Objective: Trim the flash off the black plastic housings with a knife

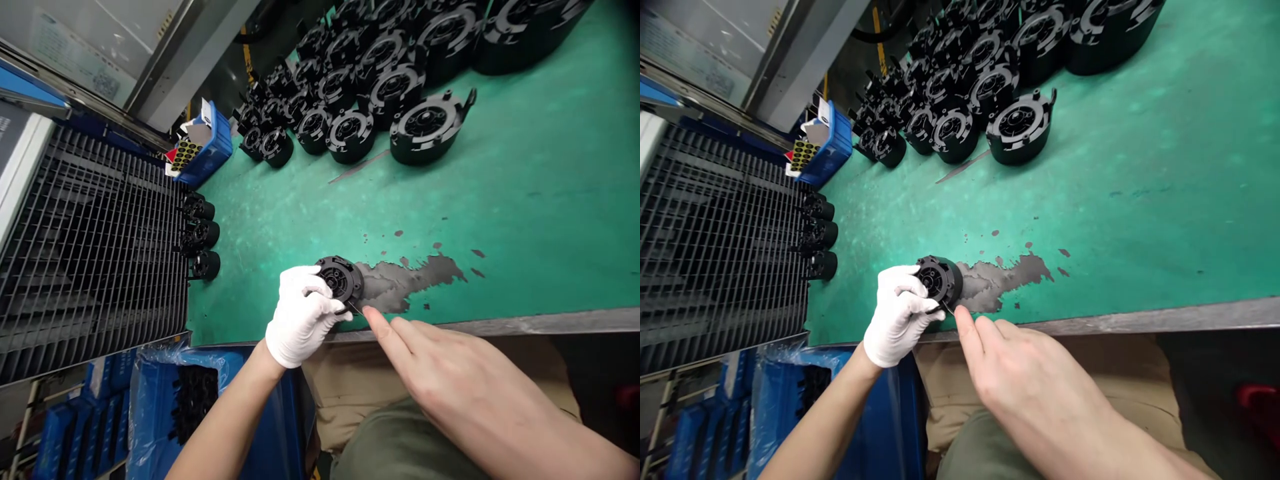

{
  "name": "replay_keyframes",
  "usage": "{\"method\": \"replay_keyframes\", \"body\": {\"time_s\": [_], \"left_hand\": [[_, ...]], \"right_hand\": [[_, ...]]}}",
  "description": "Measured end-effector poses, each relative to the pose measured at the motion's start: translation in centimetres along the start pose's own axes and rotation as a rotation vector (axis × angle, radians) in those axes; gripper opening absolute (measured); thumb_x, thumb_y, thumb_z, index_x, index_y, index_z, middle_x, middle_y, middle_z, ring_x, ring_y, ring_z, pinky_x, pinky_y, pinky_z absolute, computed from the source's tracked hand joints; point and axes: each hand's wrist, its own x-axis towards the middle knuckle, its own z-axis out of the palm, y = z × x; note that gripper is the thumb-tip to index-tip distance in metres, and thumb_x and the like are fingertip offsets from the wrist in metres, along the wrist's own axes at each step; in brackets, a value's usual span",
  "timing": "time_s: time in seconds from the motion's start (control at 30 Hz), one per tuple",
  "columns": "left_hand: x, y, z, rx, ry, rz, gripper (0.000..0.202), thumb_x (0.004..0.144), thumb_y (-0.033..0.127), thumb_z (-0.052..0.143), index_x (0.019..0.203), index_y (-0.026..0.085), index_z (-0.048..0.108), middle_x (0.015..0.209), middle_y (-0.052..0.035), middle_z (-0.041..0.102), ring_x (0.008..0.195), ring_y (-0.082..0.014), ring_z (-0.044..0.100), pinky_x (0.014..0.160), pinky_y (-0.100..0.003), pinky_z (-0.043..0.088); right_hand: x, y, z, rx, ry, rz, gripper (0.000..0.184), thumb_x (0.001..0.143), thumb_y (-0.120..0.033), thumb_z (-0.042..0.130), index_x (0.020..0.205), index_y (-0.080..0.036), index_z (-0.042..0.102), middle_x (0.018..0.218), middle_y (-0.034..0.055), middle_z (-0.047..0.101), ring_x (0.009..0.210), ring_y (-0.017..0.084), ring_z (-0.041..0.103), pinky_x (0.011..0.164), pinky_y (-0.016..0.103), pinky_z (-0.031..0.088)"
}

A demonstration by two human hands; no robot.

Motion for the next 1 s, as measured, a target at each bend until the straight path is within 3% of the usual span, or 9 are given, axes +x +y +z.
{"method": "replay_keyframes", "body": {"time_s": [0.07,0.13,0.27,0.4,0.57,0.73,1.0], "left_hand": [[0.0,0.2,0.1,-0.001,0.011,0.001,0.021,0.109,0.028,0.090,0.106,0.027,0.069,0.096,0.0018,0.074,0.099,-0.0185,0.076,0.117,-0.046,0.064],[-0.2,0.7,0.2,0.000,0.022,-0.018,0.022,0.109,0.027,0.090,0.104,0.026,0.068,0.090,0.0036,0.073,0.091,-0.0171,0.073,0.110,-0.043,0.063],[-0.9,2.0,0.6,0.073,0.069,-0.114,0.020,0.108,0.026,0.090,0.106,0.026,0.070,0.089,0.0017,0.072,0.089,-0.0184,0.070,0.088,-0.036,0.058],[-1.4,2.4,0.6,0.126,0.097,-0.136,0.016,0.110,0.031,0.087,0.110,0.026,0.072,0.097,-0.0019,0.072,0.101,-0.0212,0.070,0.093,-0.037,0.061],[-1.2,2.3,0.4,0.114,0.065,-0.132,0.015,0.113,0.035,0.084,0.110,0.026,0.072,0.096,-0.0017,0.071,0.100,-0.0203,0.069,0.092,-0.037,0.059],[-1.0,2.3,0.3,0.099,0.050,-0.141,0.015,0.113,0.034,0.084,0.111,0.027,0.072,0.094,-0.0010,0.071,0.097,-0.0196,0.070,0.092,-0.038,0.059],[-1.0,2.3,0.2,0.099,0.036,-0.149,0.015,0.112,0.032,0.086,0.109,0.027,0.072,0.092,-0.0001,0.072,0.094,-0.0192,0.072,0.090,-0.038,0.058]], "right_hand": [[0.1,0.5,0.2,0.035,0.009,-0.004,0.070,0.081,0.010,0.055,0.147,-0.001,0.075,0.093,0.0097,0.084,0.074,0.022,0.080,0.058,0.033,0.061],[0.3,1.2,0.4,0.138,0.038,0.031,0.056,0.094,0.006,0.054,0.145,-0.002,0.075,0.092,0.0076,0.085,0.070,0.021,0.080,0.055,0.032,0.060],[0.6,2.0,0.5,0.456,0.111,0.196,0.034,0.120,-0.017,0.053,0.142,-0.012,0.078,0.121,0.0110,0.093,0.094,0.020,0.091,0.080,0.028,0.073],[1.0,2.1,0.5,0.584,0.044,0.265,0.037,0.120,-0.020,0.052,0.136,-0.017,0.085,0.120,0.0079,0.094,0.091,0.021,0.092,0.080,0.028,0.074],[1.2,2.2,0.5,0.597,0.051,0.269,0.040,0.123,-0.022,0.047,0.129,-0.017,0.086,0.118,0.0079,0.094,0.091,0.022,0.092,0.075,0.026,0.072],[1.3,2.3,0.5,0.606,0.088,0.279,0.038,0.122,-0.021,0.048,0.132,-0.017,0.085,0.120,0.0072,0.094,0.093,0.021,0.092,0.079,0.026,0.073],[1.3,2.4,1.0,0.561,0.022,0.254,0.037,0.119,-0.019,0.052,0.135,-0.017,0.085,0.123,0.0094,0.093,0.094,0.023,0.092,0.077,0.029,0.074]]}}
